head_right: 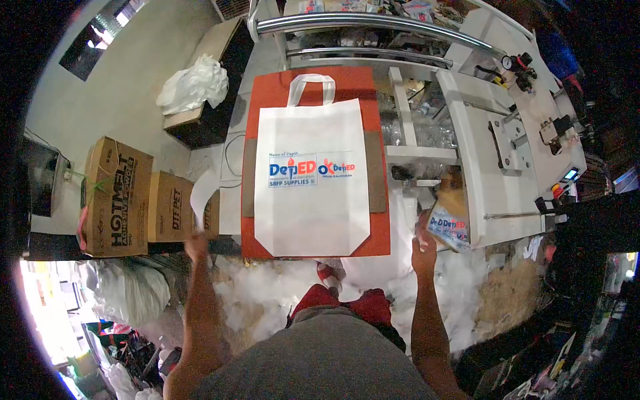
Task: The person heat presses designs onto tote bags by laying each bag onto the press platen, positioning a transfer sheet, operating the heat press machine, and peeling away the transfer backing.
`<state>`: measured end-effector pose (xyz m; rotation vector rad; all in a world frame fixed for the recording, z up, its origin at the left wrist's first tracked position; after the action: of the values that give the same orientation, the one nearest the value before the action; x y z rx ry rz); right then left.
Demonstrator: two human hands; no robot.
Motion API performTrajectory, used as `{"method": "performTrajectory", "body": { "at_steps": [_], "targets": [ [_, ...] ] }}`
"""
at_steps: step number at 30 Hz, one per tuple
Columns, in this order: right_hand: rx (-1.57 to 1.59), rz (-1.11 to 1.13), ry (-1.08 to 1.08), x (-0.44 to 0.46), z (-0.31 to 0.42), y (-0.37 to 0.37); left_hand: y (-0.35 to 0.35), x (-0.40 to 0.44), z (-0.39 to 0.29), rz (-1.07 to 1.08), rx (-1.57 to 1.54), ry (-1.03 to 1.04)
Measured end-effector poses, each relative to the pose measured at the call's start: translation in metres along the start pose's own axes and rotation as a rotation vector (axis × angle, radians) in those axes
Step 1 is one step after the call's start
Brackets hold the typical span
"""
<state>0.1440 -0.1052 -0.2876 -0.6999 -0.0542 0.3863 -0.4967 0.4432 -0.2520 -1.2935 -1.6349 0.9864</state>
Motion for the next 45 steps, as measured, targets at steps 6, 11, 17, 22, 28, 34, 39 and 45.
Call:
{"method": "performTrajectory", "body": {
  "at_steps": [6,11,17,22,28,34,39,45],
  "targets": [
    [-0.29,0.014,0.112,-0.018,-0.055,-0.008,0.222,-0.378,0.056,0.824,0.456,0.881],
    [-0.339,0.137,-0.112,0.015,-0.114,0.045,0.09,-0.562,-0.166,1.464,-0.177,0.799],
    [-0.547,0.287,0.089,0.023,-0.13,0.08,0.098,-0.564,-0.121,1.369,-0.073,0.645],
    [-0.624,0.141,0.087,0.021,-0.124,0.071,0.093,-0.531,-0.025,1.252,0.078,0.191],
    [-0.285,-0.081,-0.225,0.024,-0.113,0.046,0.108,-0.542,-0.027,1.154,0.005,0.241],
    [0.64,0.717,0.641,-0.108,-0.091,-0.051,0.117,-0.553,-0.148,1.077,-0.596,-0.624],
    [0.649,0.646,0.729,-0.101,-0.12,-0.071,0.105,-0.555,-0.229,1.349,-0.938,-0.6],
    [0.529,0.364,0.178,-0.081,0.047,-0.144,0.007,-0.495,-0.283,1.109,-0.653,0.085]
  ]
}}
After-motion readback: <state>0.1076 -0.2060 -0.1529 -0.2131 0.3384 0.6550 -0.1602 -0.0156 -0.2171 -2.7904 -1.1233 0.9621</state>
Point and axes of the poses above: each hand's wrist, its own x-axis towards the middle knuckle, its own y-axis out of the palm, z = x × y, the point moved 9 cm from there along x, towards the middle knuckle, and after that the axes turned 6 degrees about -z, right-handed, at the moved point
